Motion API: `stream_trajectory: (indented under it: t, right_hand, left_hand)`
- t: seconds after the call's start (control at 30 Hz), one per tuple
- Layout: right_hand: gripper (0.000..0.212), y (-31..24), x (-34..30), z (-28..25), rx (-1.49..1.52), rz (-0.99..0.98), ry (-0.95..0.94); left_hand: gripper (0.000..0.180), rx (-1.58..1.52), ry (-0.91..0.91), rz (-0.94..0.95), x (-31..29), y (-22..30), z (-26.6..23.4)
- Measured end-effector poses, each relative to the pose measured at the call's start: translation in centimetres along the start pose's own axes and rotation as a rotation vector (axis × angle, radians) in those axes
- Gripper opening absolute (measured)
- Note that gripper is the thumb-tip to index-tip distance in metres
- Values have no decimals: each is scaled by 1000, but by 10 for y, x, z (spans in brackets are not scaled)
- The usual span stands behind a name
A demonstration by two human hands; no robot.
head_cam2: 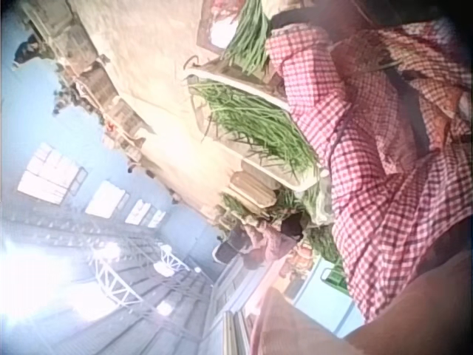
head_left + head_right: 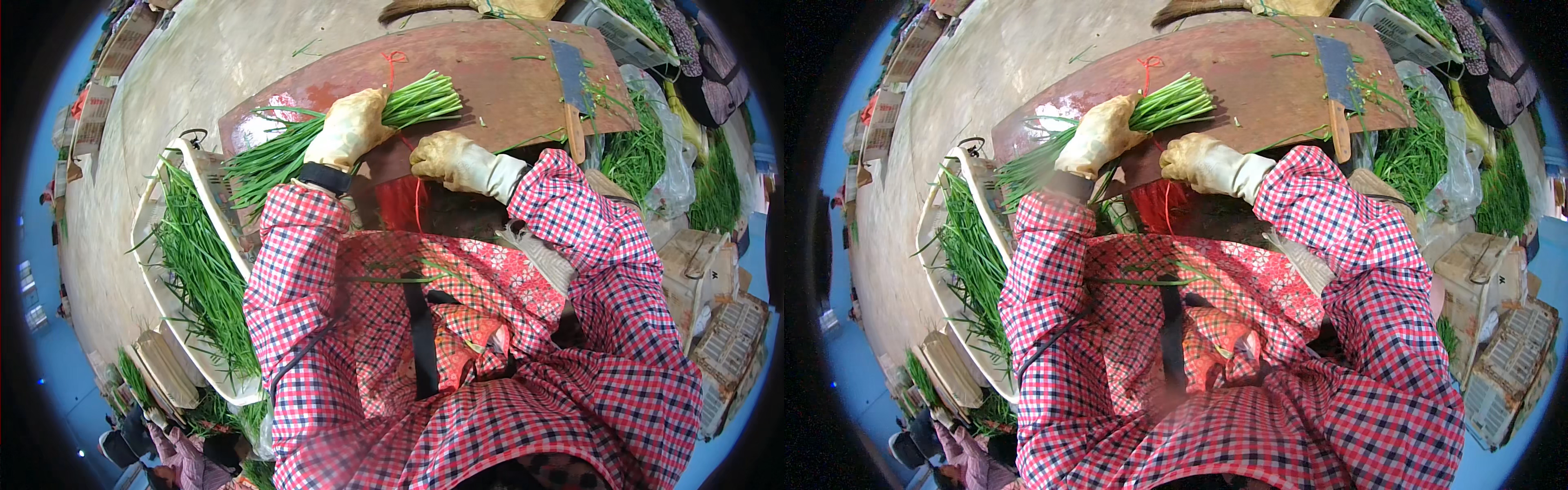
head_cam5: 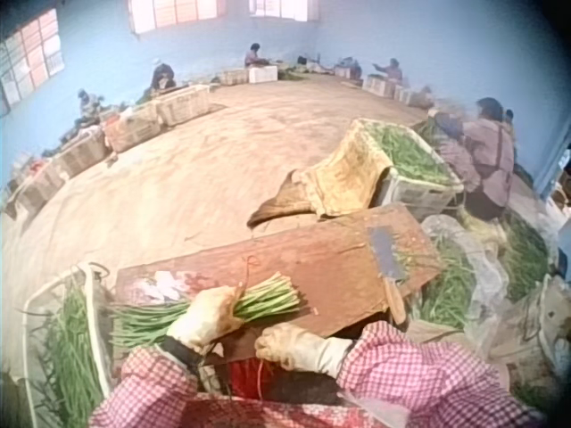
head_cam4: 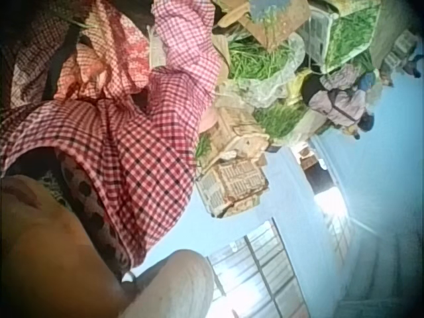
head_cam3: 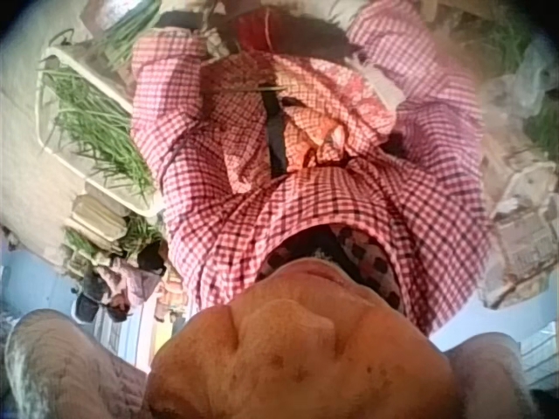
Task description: The person gathers a bunch of chives by hand, pulls away individual leaves, and ties the stems with a red string. They then place the tied bundle into a white plastic basket and repeat the process.
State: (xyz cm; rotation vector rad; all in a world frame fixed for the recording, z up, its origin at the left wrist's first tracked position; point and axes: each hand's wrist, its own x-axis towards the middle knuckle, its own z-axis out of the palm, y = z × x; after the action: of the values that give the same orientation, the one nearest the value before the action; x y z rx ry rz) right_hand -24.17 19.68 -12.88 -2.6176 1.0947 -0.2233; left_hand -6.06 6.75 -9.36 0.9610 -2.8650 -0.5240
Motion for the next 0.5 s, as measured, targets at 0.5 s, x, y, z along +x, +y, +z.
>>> stream_trajectory:
  t: [0.5]
  right_hand:
    - [24,-17,-6,-30,35,73,87]
  left_hand:
    - [77,151,-63,92,7,4,-4]
